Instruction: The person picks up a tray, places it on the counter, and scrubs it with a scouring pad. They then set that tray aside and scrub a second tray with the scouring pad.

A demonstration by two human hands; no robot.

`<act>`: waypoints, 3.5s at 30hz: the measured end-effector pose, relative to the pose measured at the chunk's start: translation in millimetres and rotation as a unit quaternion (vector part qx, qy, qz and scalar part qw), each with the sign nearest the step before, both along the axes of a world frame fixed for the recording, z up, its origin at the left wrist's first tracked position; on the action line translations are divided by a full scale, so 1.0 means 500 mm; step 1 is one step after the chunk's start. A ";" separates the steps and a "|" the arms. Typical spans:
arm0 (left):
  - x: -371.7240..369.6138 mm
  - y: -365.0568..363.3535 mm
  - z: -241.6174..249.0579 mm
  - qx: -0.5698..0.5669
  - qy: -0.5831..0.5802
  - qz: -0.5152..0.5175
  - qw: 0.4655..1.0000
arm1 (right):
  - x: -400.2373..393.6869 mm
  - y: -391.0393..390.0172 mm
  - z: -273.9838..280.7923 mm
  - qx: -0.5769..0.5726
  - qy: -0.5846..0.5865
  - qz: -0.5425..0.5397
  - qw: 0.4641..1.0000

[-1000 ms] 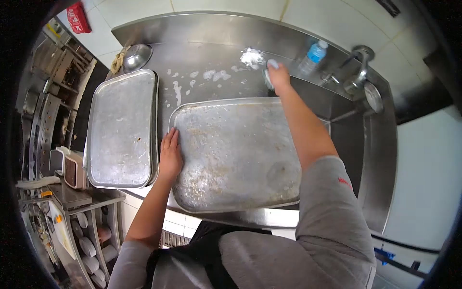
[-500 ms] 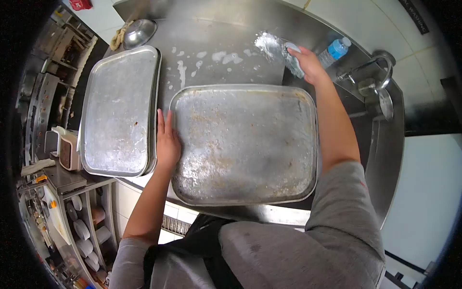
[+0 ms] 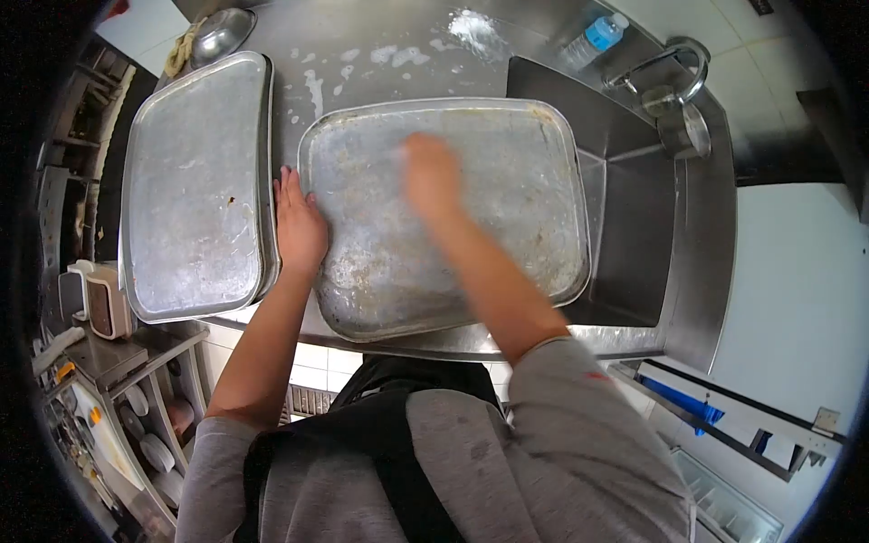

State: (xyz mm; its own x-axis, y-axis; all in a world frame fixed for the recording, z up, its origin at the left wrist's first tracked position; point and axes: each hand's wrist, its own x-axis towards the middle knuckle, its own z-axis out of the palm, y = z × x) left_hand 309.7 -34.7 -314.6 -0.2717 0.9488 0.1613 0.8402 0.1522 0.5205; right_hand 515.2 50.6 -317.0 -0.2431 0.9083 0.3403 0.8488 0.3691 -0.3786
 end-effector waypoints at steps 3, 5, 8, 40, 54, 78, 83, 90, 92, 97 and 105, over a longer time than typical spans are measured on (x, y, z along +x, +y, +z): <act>-0.007 0.013 -0.001 0.004 -0.001 0.010 1.000 | 0.195 0.101 0.047 -0.003 -0.020 -0.130 0.991; -0.006 0.009 0.001 0.016 -0.006 -0.004 1.000 | 0.207 0.104 0.035 -0.084 -0.046 -0.230 0.969; -0.008 0.010 -0.003 0.010 -0.009 -0.006 1.000 | -0.035 0.015 -0.012 0.065 -0.017 -0.122 0.990; -0.017 0.007 -0.009 0.035 -0.028 -0.032 0.999 | 0.100 0.077 -0.002 -0.081 -0.001 -0.216 0.973; -0.019 0.008 -0.011 0.022 0.013 -0.036 0.999 | -0.085 0.070 -0.012 0.010 -0.041 -0.104 0.994; -0.012 0.009 0.011 0.005 0.015 -0.037 0.999 | -0.132 0.107 0.041 0.006 -0.004 -0.076 0.997; -0.020 0.015 0.003 0.021 0.022 -0.044 0.999 | 0.216 0.183 0.007 0.019 -0.035 -0.221 0.975; -0.020 0.009 -0.002 0.001 0.039 -0.048 0.998 | -0.147 0.101 0.014 0.025 0.030 -0.089 0.995; -0.013 0.011 0.004 -0.001 0.014 -0.034 0.999 | -0.161 0.107 0.040 -0.030 0.012 -0.051 0.998; -0.018 0.010 0.001 0.018 0.020 -0.044 0.999 | 0.133 0.169 0.010 0.051 0.033 -0.166 0.984; -0.016 0.013 -0.006 0.028 -0.002 -0.033 0.999 | -0.259 0.094 0.010 0.048 0.071 -0.056 0.995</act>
